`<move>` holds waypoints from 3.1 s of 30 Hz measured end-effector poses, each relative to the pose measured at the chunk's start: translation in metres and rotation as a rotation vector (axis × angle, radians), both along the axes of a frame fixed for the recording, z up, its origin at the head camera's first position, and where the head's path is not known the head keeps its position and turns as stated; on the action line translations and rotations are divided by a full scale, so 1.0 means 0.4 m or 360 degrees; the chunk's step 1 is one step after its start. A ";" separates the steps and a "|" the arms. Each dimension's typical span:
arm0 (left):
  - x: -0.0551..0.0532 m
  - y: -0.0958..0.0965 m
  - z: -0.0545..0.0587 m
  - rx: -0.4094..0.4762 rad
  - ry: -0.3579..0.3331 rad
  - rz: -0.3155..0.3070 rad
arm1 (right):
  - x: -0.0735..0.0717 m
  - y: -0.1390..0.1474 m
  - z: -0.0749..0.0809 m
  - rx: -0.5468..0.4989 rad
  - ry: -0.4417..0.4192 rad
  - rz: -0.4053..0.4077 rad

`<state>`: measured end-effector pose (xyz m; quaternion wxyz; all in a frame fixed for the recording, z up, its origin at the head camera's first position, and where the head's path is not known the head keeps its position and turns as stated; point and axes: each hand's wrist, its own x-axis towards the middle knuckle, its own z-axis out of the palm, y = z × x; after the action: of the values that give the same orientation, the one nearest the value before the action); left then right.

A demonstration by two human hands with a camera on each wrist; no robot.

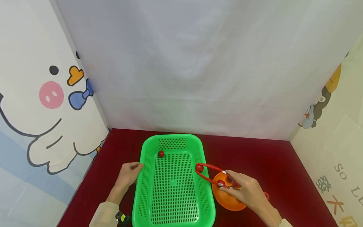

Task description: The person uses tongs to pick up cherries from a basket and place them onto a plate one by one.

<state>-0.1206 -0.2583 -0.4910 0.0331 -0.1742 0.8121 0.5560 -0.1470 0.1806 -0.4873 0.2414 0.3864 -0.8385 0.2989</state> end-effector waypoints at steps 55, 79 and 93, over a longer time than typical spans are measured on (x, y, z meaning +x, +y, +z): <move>0.000 -0.001 -0.006 -0.0007 0.0005 0.0005 | 0.160 0.136 -0.093 0.0157 -0.0492 -0.0622; 0.001 -0.002 -0.007 0.0005 0.0007 -0.0008 | 0.153 0.136 -0.077 0.0495 -0.1210 -0.0742; 0.001 -0.001 -0.012 -0.0018 0.0016 -0.0006 | 0.159 0.130 -0.058 0.0423 -0.1252 -0.0789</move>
<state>-0.1203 -0.2589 -0.4957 0.0292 -0.1701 0.8156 0.5522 -0.0834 0.2324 -0.5104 -0.0815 0.0600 -0.9639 0.2461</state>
